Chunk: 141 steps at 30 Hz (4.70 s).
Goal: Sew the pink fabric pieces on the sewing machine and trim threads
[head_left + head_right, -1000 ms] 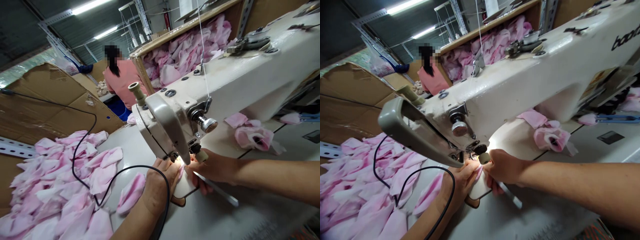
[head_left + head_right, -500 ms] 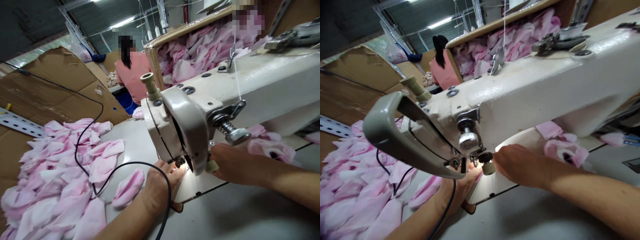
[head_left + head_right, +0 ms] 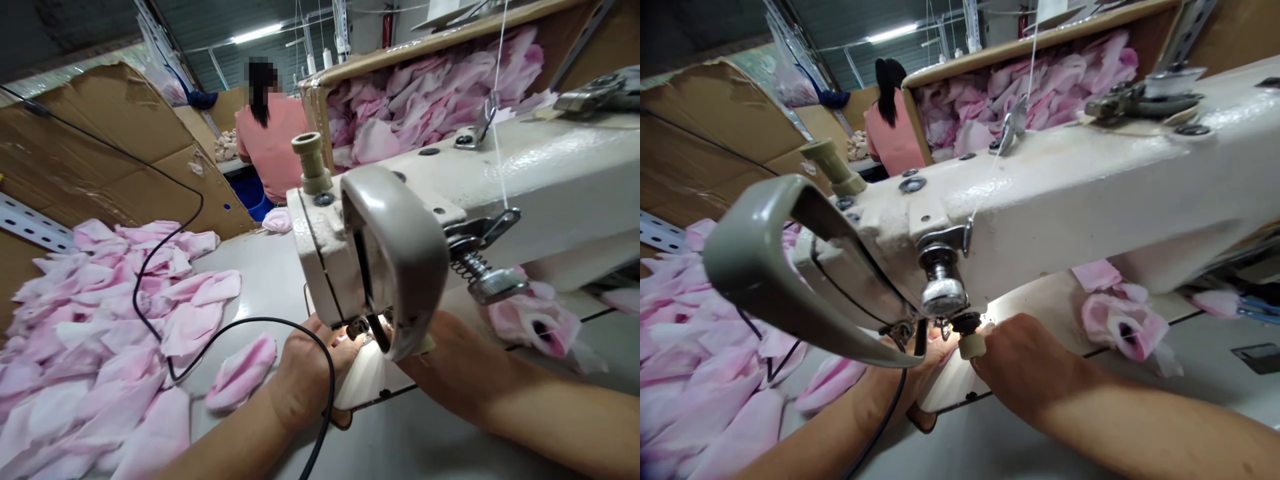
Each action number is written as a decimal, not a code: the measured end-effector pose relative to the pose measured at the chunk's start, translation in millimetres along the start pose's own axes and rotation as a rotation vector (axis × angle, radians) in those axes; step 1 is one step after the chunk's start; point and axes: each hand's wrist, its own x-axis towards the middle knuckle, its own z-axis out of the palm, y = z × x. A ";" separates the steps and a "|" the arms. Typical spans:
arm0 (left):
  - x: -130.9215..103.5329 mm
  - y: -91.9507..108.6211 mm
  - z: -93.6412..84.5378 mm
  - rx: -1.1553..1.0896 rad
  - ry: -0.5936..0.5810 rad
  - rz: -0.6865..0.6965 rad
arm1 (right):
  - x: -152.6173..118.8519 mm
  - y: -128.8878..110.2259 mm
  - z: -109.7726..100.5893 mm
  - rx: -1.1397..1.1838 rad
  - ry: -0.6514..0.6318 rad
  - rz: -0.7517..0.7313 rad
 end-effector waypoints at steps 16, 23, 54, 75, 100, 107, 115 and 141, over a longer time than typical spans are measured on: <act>0.2 4.1 -1.3 -0.047 0.106 0.007 | -13.4 12.4 -9.0 -0.392 0.044 -0.025; 1.8 10.1 -2.3 0.043 0.289 0.068 | -13.1 12.0 -6.3 -0.401 0.135 -0.077; 7.4 20.8 -11.8 -0.173 0.290 -0.189 | -14.1 13.1 2.4 -0.570 0.309 -0.240; 1.4 17.8 -1.2 -0.042 0.273 -0.068 | -16.3 16.5 -1.8 -0.420 0.262 -0.144; 0.1 27.0 -3.9 0.098 0.200 0.042 | -15.1 7.6 6.1 -0.445 0.267 -0.224; 1.2 24.8 0.9 0.109 0.132 -0.028 | -12.1 10.4 2.3 -0.308 0.272 -0.118; 4.6 22.3 1.6 0.086 0.119 -0.057 | -8.5 12.1 1.0 -0.309 0.260 -0.102; 3.3 23.4 -25.6 -0.054 0.035 -0.070 | -4.0 8.5 3.6 -0.336 0.249 -0.279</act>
